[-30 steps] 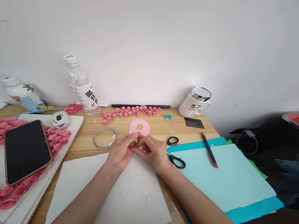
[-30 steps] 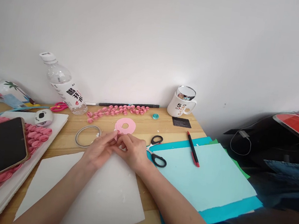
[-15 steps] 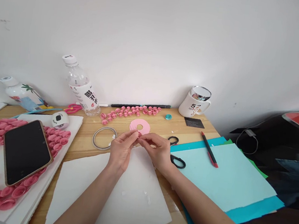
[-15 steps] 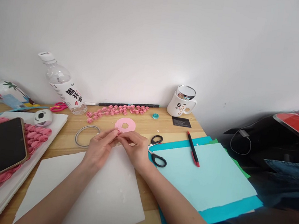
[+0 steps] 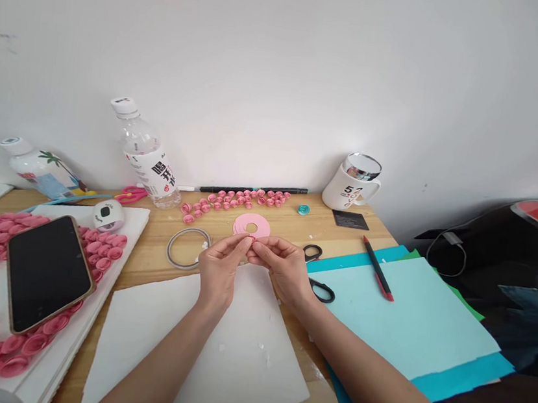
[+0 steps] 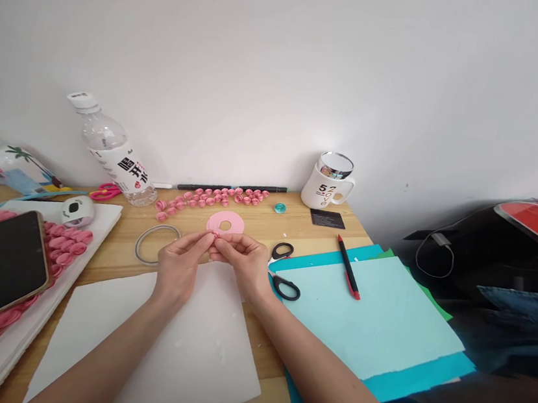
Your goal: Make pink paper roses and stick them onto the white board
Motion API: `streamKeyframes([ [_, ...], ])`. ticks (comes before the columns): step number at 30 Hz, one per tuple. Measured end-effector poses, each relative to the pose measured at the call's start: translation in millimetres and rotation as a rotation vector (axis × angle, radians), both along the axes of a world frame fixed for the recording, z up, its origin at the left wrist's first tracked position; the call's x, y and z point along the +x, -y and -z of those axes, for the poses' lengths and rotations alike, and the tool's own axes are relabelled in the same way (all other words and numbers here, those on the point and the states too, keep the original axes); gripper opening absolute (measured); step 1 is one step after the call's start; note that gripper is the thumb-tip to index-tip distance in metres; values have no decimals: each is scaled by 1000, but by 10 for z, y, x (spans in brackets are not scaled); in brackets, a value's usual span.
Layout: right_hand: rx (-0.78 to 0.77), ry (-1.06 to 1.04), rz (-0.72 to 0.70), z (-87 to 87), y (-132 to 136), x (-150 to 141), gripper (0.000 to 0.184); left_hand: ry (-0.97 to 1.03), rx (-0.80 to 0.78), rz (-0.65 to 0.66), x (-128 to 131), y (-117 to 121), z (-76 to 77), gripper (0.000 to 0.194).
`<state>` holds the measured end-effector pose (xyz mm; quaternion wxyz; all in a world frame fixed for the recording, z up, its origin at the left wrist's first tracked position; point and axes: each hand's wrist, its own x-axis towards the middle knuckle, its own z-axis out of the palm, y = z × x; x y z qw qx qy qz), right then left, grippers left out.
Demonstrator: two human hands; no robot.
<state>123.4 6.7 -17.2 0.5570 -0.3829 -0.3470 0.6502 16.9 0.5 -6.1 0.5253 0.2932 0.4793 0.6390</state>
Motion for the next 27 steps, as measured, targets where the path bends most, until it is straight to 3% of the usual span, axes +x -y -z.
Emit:
streamKeyframes([
  [14,-40,-26,83,-72,30,-28,23,-45,9,-30,38,0,33,24],
  [27,-13,51,129,-1,12,-12,23,-94,34,-3,40,6,25,19],
])
